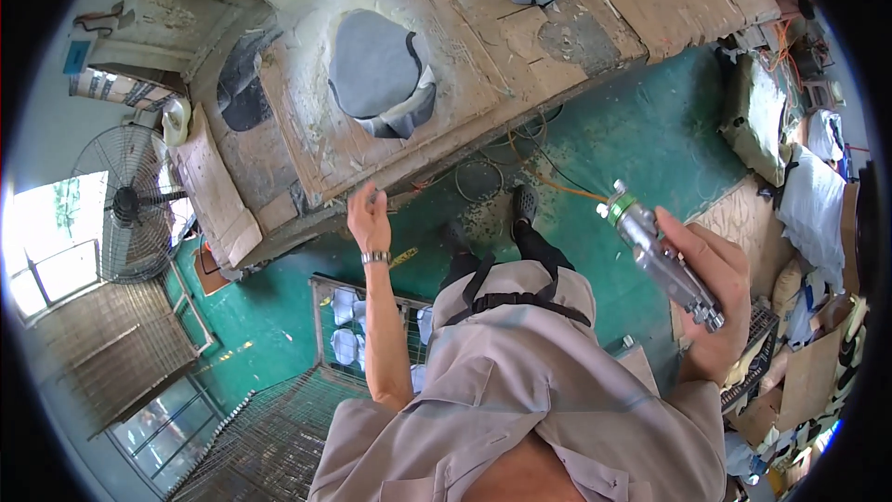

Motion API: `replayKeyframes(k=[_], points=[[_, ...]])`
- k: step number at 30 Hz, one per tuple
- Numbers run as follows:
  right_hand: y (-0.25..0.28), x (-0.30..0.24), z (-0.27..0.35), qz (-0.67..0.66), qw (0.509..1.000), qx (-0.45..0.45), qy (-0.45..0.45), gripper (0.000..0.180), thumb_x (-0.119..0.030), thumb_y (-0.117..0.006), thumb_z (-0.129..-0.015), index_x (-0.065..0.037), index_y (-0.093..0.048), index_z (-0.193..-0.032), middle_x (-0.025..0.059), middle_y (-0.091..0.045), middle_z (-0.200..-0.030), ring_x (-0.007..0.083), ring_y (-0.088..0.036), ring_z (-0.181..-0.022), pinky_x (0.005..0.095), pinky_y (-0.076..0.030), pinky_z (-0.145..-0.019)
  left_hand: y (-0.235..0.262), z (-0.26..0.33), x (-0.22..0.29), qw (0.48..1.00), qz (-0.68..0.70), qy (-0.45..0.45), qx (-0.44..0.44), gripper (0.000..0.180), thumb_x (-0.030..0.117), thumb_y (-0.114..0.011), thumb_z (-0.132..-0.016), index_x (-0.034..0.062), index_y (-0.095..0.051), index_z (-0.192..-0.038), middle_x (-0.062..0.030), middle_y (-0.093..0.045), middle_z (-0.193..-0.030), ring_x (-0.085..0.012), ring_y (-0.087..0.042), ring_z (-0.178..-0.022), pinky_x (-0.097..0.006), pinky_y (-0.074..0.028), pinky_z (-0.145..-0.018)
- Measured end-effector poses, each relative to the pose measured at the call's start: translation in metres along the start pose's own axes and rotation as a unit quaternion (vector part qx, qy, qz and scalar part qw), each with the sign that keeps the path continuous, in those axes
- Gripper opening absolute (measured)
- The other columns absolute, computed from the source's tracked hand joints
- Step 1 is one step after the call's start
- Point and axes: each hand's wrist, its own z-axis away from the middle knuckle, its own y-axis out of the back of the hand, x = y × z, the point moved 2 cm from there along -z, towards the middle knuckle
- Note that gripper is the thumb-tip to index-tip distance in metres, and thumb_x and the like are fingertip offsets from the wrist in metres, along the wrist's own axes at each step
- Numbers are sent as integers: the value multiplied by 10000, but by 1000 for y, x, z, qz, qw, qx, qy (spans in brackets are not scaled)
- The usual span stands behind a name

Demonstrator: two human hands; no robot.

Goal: Applying adhesive to shoe components using a spray gun on a workbench.

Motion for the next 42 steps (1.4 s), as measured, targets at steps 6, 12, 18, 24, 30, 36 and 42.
replayKeyframes(k=[6, 12, 18, 24, 30, 36, 42], points=[[30, 21, -25, -28, 999, 18, -43, 518, -83, -696, -761, 0, -718, -1271, 124, -647, -825, 229, -655, -755, 306, -478, -708, -6, -119, 101, 958, -209, -181, 75, 501, 395, -664, -973, 137, -619, -1400, -170, -425, -1556, -412, -311, -1488, -563, -282, -1188], [35, 38, -58, -46, 998, -33, 6, 516, -71, -691, -761, -10, -723, -1273, 122, -686, -878, 228, -664, -795, 329, -487, -753, -10, -145, 78, 937, -338, -76, 45, 574, 542, -603, -979, 153, -625, -1401, -152, -358, -1613, -420, -232, -1532, -650, -215, -1196], [33, 22, -74, -62, 998, -31, -1, 500, -68, -688, -768, 2, -725, -1262, 127, -694, -893, 223, -654, -807, 310, -484, -754, -7, -146, 72, 980, -173, -68, 77, 494, 431, -639, -990, 128, -634, -1381, -173, -419, -1574, -418, -301, -1500, -562, -269, -1204], [15, -11, -91, -52, 996, -45, 49, 510, -89, -687, -758, -2, -732, -1258, 117, -697, -905, 240, -655, -817, 315, -478, -761, 10, -80, 44, 976, 43, -23, 214, 374, 235, -694, -972, 97, -668, -1318, -187, -559, -1430, -377, -512, -1333, -457, -404, -1119], [3, -37, -114, -17, 994, -64, 87, 586, 38, -661, -734, 37, -658, -1320, 136, -643, -857, 245, -615, -709, 295, -467, -659, 11, -18, 15, 981, 42, 19, 189, 271, 204, -692, -974, 77, -721, -1212, -129, -677, -1278, -307, -615, -1217, -409, -480, -1029], [-1, -54, -114, -12, 995, -54, 80, 528, 16, -687, -767, 42, -674, -1294, 136, -633, -825, 233, -628, -726, 283, -465, -674, 20, -14, -5, 975, 57, 65, 202, 226, 143, -713, -952, 78, -742, -1166, -102, -694, -1234, -222, -655, -1114, -331, -523, -906], [0, -56, -108, 31, 977, -152, 148, 590, -175, -731, -781, -14, -669, -1345, 138, -654, -813, 270, -673, -705, 341, -514, -630, 35, -42, -13, 969, 74, 9, 234, 230, 38, -675, -956, 55, -728, -1179, -99, -689, -1240, -203, -666, -1092, -330, -526, -931]])
